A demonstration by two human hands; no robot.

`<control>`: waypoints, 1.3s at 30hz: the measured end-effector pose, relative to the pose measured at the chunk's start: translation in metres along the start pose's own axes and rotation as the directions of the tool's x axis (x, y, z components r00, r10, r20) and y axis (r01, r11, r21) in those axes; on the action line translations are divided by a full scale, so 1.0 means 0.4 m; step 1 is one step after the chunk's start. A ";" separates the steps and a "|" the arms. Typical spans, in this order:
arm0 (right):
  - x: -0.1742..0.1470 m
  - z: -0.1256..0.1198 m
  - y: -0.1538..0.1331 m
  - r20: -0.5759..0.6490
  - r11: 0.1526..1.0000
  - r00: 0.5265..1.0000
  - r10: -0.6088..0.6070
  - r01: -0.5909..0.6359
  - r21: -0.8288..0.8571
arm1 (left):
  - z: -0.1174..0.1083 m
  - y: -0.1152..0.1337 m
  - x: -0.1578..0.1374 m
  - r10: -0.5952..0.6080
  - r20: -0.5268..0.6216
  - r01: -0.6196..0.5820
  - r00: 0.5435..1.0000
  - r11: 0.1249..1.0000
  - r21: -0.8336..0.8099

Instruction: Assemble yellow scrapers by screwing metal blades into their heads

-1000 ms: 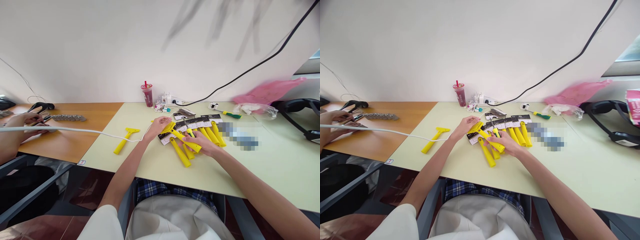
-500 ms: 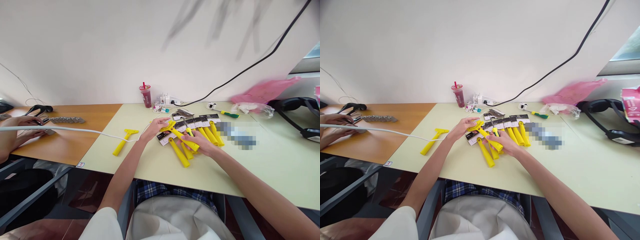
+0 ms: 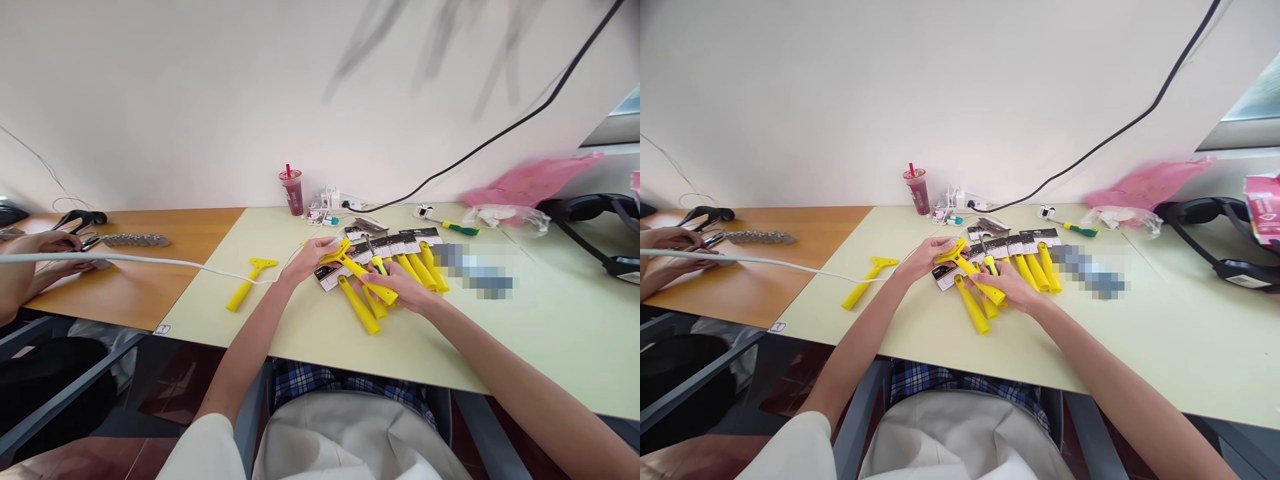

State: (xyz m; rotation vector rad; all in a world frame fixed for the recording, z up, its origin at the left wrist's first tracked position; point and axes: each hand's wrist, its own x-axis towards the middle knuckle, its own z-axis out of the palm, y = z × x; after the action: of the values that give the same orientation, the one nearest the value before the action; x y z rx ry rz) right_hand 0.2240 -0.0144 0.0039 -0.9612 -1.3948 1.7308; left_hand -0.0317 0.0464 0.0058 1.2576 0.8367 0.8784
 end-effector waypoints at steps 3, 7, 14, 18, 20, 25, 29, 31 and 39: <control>0.001 -0.003 0.002 -0.003 1.000 1.000 0.011 -0.011 0.011 | 0.004 0.000 -0.002 -0.001 0.027 0.002 1.000 0.999 -0.043; 0.004 -0.009 0.007 0.016 1.000 1.000 0.016 -0.016 0.010 | 0.008 0.002 -0.002 -0.022 0.029 0.024 0.999 0.996 -0.081; 0.002 -0.008 0.005 0.028 1.000 0.999 0.023 -0.022 -0.014 | -0.001 0.007 -0.007 -0.041 0.071 0.045 0.997 0.997 -0.066; 0.001 -0.008 0.007 0.037 1.000 0.999 0.021 -0.020 -0.018 | -0.003 0.010 -0.007 -0.080 0.088 0.088 0.993 0.991 -0.099; 0.001 -0.009 0.007 0.039 1.000 0.999 0.019 -0.018 -0.018 | -0.002 0.010 -0.005 -0.106 0.088 0.118 0.990 0.984 -0.133; -0.001 -0.007 0.003 0.034 0.999 0.999 0.020 -0.019 -0.029 | 0.002 0.008 -0.001 -0.123 0.080 0.137 0.989 0.969 -0.203; -0.004 -0.005 -0.001 0.036 0.999 0.998 0.043 -0.042 -0.026 | 0.004 0.005 0.000 -0.121 0.082 0.134 0.989 0.972 -0.193; -0.005 -0.005 -0.001 0.038 0.998 0.998 0.051 -0.050 -0.027 | 0.003 0.001 0.001 -0.120 0.074 0.131 0.990 0.978 -0.165; -0.001 -0.010 0.007 0.042 0.998 0.998 0.055 -0.055 -0.006 | -0.001 -0.018 0.003 -0.056 0.079 0.062 0.995 0.996 -0.072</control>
State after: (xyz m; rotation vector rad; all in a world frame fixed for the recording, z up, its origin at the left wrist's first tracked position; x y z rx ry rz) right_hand 0.2275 -0.0135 0.0007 -0.9788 -1.4120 1.7987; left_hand -0.0309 0.0472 -0.0013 1.1889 0.7699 0.8022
